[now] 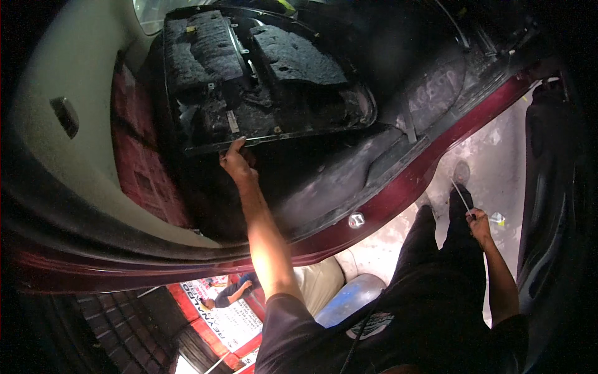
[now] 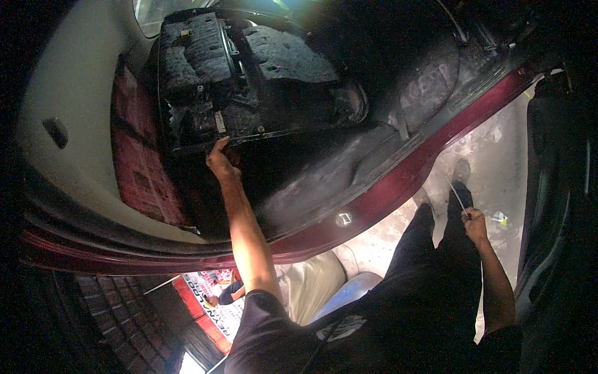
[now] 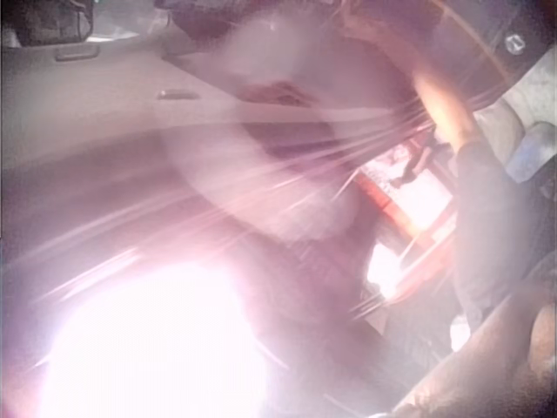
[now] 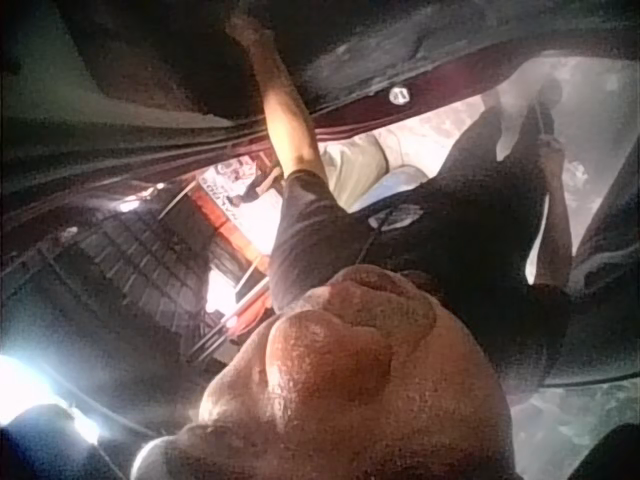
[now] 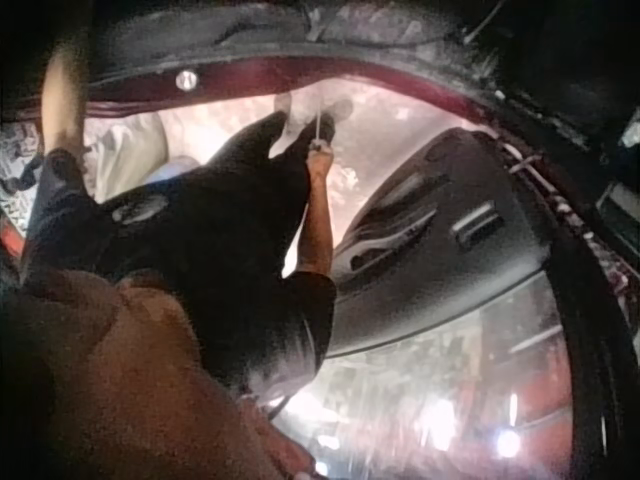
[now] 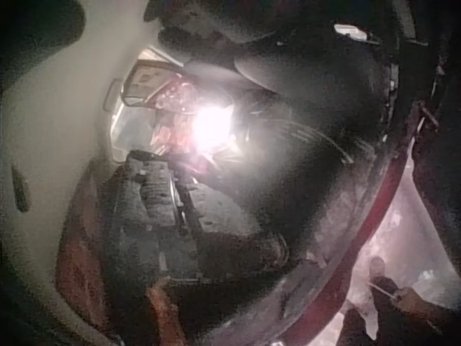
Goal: The person removes a plastic trim panel from the trunk area of a maroon car using a screwdriver, then moves to the rear door and removes the interior door panel. They use a screwdriver to loosen screws and pry off the panel, exposing the internal door structure.
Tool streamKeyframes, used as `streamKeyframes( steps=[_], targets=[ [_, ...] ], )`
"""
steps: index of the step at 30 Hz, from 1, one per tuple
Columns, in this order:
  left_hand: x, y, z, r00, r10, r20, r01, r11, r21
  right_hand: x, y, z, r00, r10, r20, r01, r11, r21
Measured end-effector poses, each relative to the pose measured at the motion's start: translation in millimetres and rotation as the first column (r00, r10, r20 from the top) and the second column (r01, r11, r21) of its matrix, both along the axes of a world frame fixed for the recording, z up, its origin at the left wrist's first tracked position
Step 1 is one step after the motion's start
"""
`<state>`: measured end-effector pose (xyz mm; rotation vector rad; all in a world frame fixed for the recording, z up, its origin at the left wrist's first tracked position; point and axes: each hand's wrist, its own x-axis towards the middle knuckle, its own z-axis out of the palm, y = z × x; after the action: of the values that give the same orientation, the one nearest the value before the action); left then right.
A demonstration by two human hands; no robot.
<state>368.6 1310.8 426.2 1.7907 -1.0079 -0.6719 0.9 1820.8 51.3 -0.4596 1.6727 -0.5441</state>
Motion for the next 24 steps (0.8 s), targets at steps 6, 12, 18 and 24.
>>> streamKeyframes(
  steps=[6,12,18,24],
  targets=[
    [5,-1,-2,1.000,-0.019,-0.003,0.019,1.000,0.019,-3,-2,4,0.999,0.029,-0.032,-0.029,1.000,-0.006],
    [9,-3,-1,1.000,-0.022,-0.020,0.022,0.999,0.028,-5,4,-7,0.995,0.058,-0.082,-0.067,0.992,-0.105],
    [-10,-2,1,0.999,0.038,0.015,-0.039,0.999,0.004,-9,0,-6,0.994,0.048,-0.095,-0.058,0.992,-0.110],
    [-11,0,-1,0.995,0.078,0.058,-0.080,0.996,0.031,-20,-5,8,0.995,0.064,-0.082,-0.067,0.997,-0.033]
  ],
)
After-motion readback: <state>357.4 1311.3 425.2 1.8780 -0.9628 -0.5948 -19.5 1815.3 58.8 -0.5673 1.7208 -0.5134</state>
